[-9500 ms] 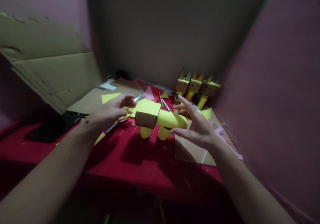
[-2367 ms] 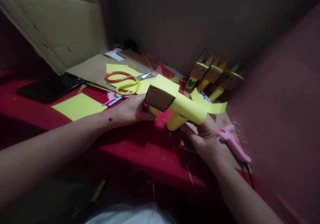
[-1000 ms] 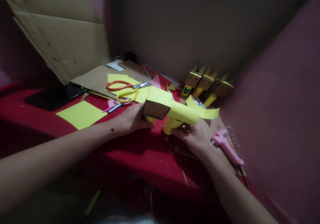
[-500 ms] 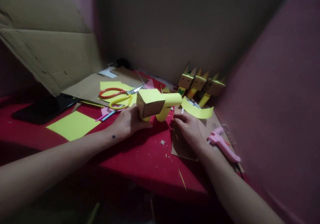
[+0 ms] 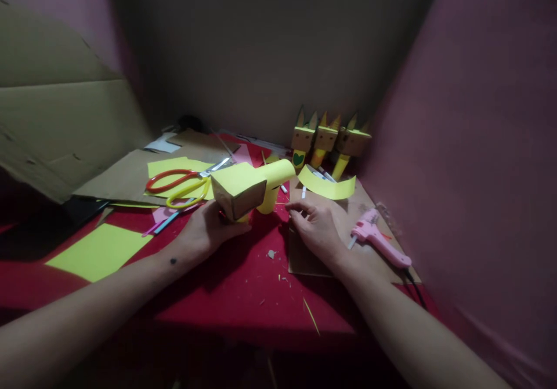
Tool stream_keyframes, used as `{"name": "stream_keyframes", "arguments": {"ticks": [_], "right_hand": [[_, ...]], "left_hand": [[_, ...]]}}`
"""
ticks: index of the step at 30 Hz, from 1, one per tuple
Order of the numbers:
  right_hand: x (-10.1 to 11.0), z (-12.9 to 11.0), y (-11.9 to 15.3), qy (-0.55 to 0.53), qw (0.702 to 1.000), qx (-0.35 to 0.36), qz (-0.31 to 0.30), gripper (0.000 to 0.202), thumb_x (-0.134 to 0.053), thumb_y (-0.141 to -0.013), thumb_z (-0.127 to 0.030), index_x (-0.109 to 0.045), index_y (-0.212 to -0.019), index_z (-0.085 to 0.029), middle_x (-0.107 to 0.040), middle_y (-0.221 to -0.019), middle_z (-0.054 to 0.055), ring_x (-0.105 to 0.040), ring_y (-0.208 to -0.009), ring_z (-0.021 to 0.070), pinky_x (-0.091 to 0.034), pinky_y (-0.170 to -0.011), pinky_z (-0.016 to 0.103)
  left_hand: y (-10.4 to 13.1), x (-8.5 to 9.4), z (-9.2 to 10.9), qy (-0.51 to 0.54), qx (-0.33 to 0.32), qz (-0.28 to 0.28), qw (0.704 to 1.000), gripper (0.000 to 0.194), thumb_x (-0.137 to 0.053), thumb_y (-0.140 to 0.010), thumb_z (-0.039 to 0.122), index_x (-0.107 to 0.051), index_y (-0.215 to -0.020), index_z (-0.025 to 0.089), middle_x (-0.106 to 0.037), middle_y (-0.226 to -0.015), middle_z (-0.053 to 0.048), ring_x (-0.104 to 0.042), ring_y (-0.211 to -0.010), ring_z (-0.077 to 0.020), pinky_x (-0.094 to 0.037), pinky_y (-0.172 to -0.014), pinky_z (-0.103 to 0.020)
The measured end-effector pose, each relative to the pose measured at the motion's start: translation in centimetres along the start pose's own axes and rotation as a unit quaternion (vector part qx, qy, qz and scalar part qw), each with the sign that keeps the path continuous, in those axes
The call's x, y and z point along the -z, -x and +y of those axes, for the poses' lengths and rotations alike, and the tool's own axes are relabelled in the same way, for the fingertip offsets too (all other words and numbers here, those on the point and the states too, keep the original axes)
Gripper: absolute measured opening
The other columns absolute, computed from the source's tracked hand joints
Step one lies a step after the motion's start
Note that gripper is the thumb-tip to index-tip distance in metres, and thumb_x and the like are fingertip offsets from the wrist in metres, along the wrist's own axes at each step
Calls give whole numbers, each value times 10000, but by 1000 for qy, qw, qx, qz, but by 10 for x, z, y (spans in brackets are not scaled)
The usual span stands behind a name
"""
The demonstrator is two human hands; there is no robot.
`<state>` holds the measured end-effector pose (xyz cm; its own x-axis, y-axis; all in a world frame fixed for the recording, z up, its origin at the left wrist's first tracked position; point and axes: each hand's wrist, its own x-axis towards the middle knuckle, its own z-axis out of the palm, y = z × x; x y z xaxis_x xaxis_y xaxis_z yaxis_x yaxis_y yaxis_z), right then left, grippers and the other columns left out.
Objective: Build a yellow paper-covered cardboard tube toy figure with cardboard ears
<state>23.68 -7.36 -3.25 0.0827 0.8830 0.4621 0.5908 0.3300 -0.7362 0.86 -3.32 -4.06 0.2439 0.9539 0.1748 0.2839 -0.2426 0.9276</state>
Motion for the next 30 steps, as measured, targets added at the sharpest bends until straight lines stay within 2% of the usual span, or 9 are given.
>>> {"name": "stream_keyframes", "arguments": {"ticks": [8, 12, 18, 22, 25, 30], "right_hand": [[4, 6, -1, 4, 1000, -4, 6, 250, -550, -810, -109, -785, -878, -160, -794, -832, 73, -717, -763, 206, -539, -723, 317], [4, 5, 0, -11, 1000, -5, -10, 264, -547, -798, -92, -783, -881, -176, -797, -817, 55, -718, -698, 183, -550, -675, 298], [1, 0, 4, -39, 998, 22, -46, 238, -587, -800, -106, -779, -912, -191, -799, -900, 62, -733, -808, 195, -566, -734, 312], [-3, -5, 10, -63, 990, 55, -112, 315, -620, -813, -150, -734, -1106, -173, -774, -1016, 87, -710, -858, 191, -567, -760, 322], [-4, -8, 12, -61, 986, 72, -137, 388, -625, -819, -158, -680, -1203, -141, -741, -1059, 118, -682, -853, 187, -559, -766, 329], [-1, -10, 12, -56, 985, 78, -145, 242, -590, -818, -103, -694, -1029, -158, -730, -987, 89, -655, -847, 191, -526, -760, 325]], "left_hand": [[-7, -17, 5, -40, 22, 28, 999, 545, -865, -577, 426, -684, -992, 125, -732, -919, -100, -620, -856, -313, -471, -720, -399], [-6, -21, 4, -23, -5, 22, 999, 524, -867, -562, 392, -680, -983, 143, -726, -936, -78, -611, -883, -296, -478, -753, -379], [-8, -19, 0, -4, -15, 4, 1000, 487, -871, -569, 344, -691, -980, 156, -742, -955, -79, -632, -902, -297, -494, -758, -374], [-7, -21, 3, -2, -1, -11, 1000, 469, -860, -603, 403, -699, -969, 157, -759, -943, -91, -663, -890, -312, -517, -734, -386], [-9, -25, 0, 6, -1, -13, 1000, 515, -867, -591, 442, -699, -993, 168, -765, -985, -97, -681, -939, -337, -536, -781, -418], [-10, -31, -4, 29, -35, -54, 998, 494, -860, -616, 402, -710, -1040, 199, -771, -994, -78, -692, -934, -316, -551, -808, -428]]}}
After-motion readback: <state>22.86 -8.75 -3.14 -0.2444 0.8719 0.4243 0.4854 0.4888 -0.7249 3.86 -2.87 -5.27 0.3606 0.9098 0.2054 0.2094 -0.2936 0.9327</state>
